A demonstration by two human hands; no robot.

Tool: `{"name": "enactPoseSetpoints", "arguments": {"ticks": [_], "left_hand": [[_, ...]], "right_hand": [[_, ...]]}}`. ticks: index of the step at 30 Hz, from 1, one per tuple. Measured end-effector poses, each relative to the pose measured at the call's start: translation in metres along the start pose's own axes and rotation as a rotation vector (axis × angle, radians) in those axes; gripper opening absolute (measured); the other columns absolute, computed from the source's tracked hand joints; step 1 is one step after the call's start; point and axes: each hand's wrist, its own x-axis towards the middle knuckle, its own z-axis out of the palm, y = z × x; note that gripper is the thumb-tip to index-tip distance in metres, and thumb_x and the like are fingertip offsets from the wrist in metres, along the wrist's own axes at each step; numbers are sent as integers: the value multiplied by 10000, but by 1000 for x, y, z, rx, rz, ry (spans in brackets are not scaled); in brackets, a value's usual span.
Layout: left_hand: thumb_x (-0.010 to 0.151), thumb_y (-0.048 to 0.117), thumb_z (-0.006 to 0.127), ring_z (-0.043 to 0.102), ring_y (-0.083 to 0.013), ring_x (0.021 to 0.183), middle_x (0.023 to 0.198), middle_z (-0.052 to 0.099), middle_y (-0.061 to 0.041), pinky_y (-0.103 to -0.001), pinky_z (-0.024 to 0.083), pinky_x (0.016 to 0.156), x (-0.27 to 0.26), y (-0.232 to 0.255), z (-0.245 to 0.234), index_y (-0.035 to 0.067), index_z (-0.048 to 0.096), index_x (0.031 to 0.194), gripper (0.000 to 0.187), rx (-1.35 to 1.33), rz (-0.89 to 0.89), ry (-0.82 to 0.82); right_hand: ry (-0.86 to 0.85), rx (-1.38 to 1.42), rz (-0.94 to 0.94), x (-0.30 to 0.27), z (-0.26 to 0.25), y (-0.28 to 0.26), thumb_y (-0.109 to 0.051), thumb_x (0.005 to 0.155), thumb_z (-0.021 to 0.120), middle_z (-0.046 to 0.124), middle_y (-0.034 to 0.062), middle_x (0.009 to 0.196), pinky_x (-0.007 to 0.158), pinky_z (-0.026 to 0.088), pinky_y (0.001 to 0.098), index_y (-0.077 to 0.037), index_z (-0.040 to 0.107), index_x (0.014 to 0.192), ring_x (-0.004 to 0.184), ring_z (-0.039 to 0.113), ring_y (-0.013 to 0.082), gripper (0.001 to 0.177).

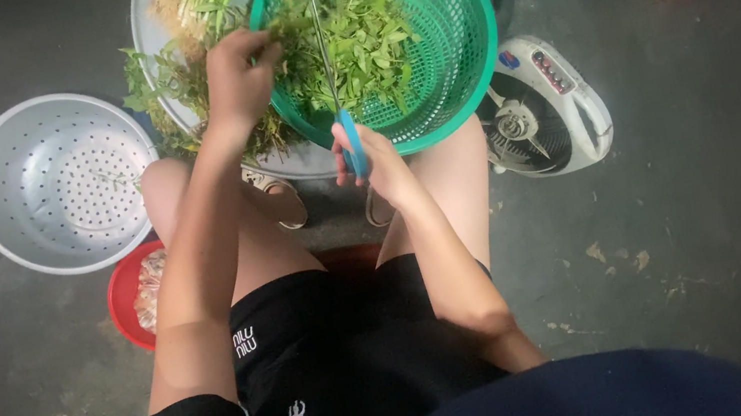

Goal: The recorder is using scissors to cut leafy green vegetables into a green basket while sitting on the floor.

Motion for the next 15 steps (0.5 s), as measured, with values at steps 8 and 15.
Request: {"name": "enactPoseSetpoints", "arguments": {"ticks": [8,15], "left_hand": [[889,80,759,657,-377,953,978,707,-184,-437,515,848,6,4,9,-21,754,1026,170,60,70,-168],[897,89,747,649,-378,980,995,711,-182,-438,509,870,9,12,14,-9,764,1048,181,60,75,-215]], "right_hand": [[63,85,99,16,1,-16,-604,924,600,660,17,705,437,418,220,-78,622,941,570,675,124,527],[124,112,78,25,1,-4,-618,929,634,625,27,676,423,422,245,-55,602,892,520,644,146,565]]}}
